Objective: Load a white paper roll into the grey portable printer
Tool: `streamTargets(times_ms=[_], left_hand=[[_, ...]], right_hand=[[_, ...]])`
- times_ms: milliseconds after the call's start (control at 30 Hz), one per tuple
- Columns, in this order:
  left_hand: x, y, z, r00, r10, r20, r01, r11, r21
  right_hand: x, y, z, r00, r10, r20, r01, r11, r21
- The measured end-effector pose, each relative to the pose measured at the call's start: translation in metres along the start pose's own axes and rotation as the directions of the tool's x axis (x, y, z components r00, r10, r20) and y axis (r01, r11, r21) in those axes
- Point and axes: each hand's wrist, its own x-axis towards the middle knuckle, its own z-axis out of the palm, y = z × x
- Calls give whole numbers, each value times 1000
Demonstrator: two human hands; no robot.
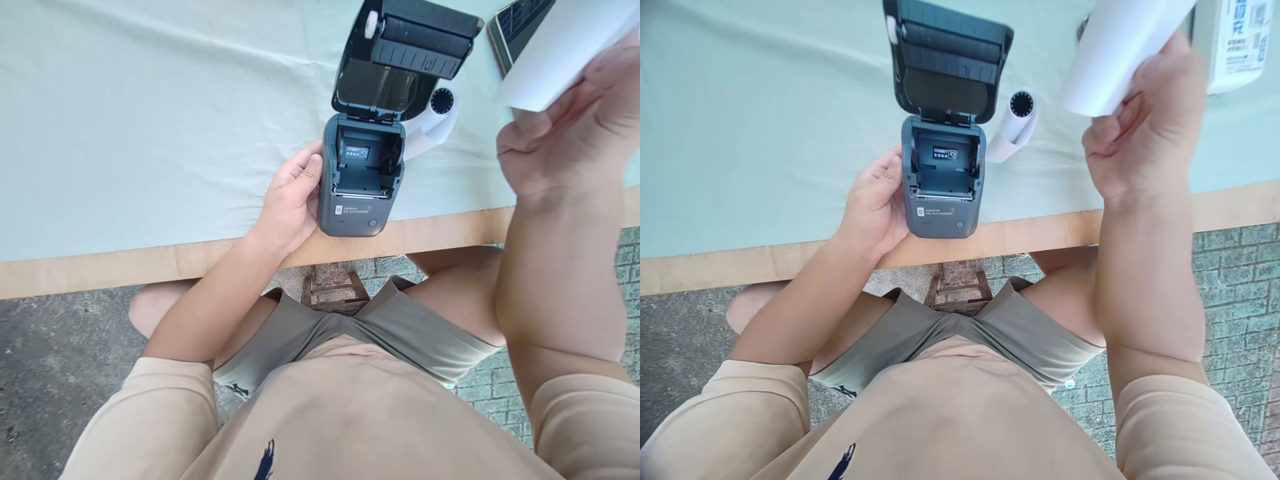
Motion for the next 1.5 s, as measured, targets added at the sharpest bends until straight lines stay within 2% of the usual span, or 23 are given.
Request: streamTargets(times_ms=[67, 133, 200, 300, 400, 467, 533, 600, 700, 800, 867, 967, 1067, 1100, 1133, 1167, 1200, 1267, 1333, 1400, 1500], left_hand=[[0, -1, 0, 1000, 2, -5, -2, 1000, 15], [1, -2, 0, 1000, 10, 1, -10, 1000, 20], [1, -2, -1, 1000, 15, 13, -15, 1000, 23], [1, -2, -2, 1000, 3, 25, -4, 999, 39], [1, 0, -2, 1000, -12, 23, 11, 999, 51], [0, 1, -2, 1000, -19, 20, 18, 998, 52], [0, 1, -2, 1000, -24, 19, 23, 998, 51], [0, 1, -2, 999, -26, 19, 25, 998, 50], [0, 1, -1, 999, -29, 14, 28, 998, 51], [0, 2, -1, 1000, -29, 2, 29, 997, 65], [0, 2, 0, 1000, -24, -8, 24, 997, 72], [1, 0, -1, 1000, -13, -17, 15, 997, 72], [1, -1, -2, 1000, -10, -7, 11, 997, 70], [1, -1, -2, 1000, -9, 0, 9, 998, 67], [1, -1, -3, 1000, -7, 8, 7, 998, 61], [1, -2, -3, 1000, -5, 14, 4, 998, 55], [1, -2, -3, 1000, -3, 18, 2, 999, 49], [1, -1, -3, 1000, -3, 19, 2, 999, 43], [1, -1, -2, 1000, -1, 9, 1, 999, 46], [1, -1, -1, 1000, -2, -5, 2, 999, 53], [1, 0, 0, 1000, -8, -25, 10, 998, 65]], right_hand=[[5, 10, -5, 992, 124, -25, -119, 982, 144], [5, 16, -8, 984, 177, -1, -174, 968, 183], [4, 22, -8, 988, 152, -25, -146, 977, 156], [4, 33, -8, 993, 20, -120, -9, 996, 87], [2, 43, -11, 976, -196, -96, 184, 976, -117], [2, 48, -15, 944, -331, -3, 304, 870, -389], [1, 50, -19, 924, -372, 85, 346, 724, -596], [1, 52, -21, 932, -346, 111, 330, 677, -658], [0, 52, -22, 940, -325, 103, 304, 661, -686], [0, 53, -22, 922, -366, 130, 345, 621, -704], [-1, 53, -22, 863, -462, 203, 473, 599, -646], [-3, 50, -22, 725, -654, 215, 641, 529, -556], [-5, 42, -20, 608, -783, 132, 658, 404, -636], [-6, 38, -18, 576, -805, 141, 642, 339, -688], [-6, 33, -14, 567, -806, 171, 613, 275, -741], [-7, 27, -9, 591, -778, 211, 573, 222, -789], [-8, 20, -3, 644, -727, 239, 524, 190, -830], [-11, 5, 12, 803, -540, 251, 412, 199, -889], [-15, -9, 27, 896, -381, 228, 333, 236, -913], [-18, -19, 37, 936, -274, 221, 294, 265, -918], [-21, -23, 42, 956, -180, 230, 275, 290, -917]])
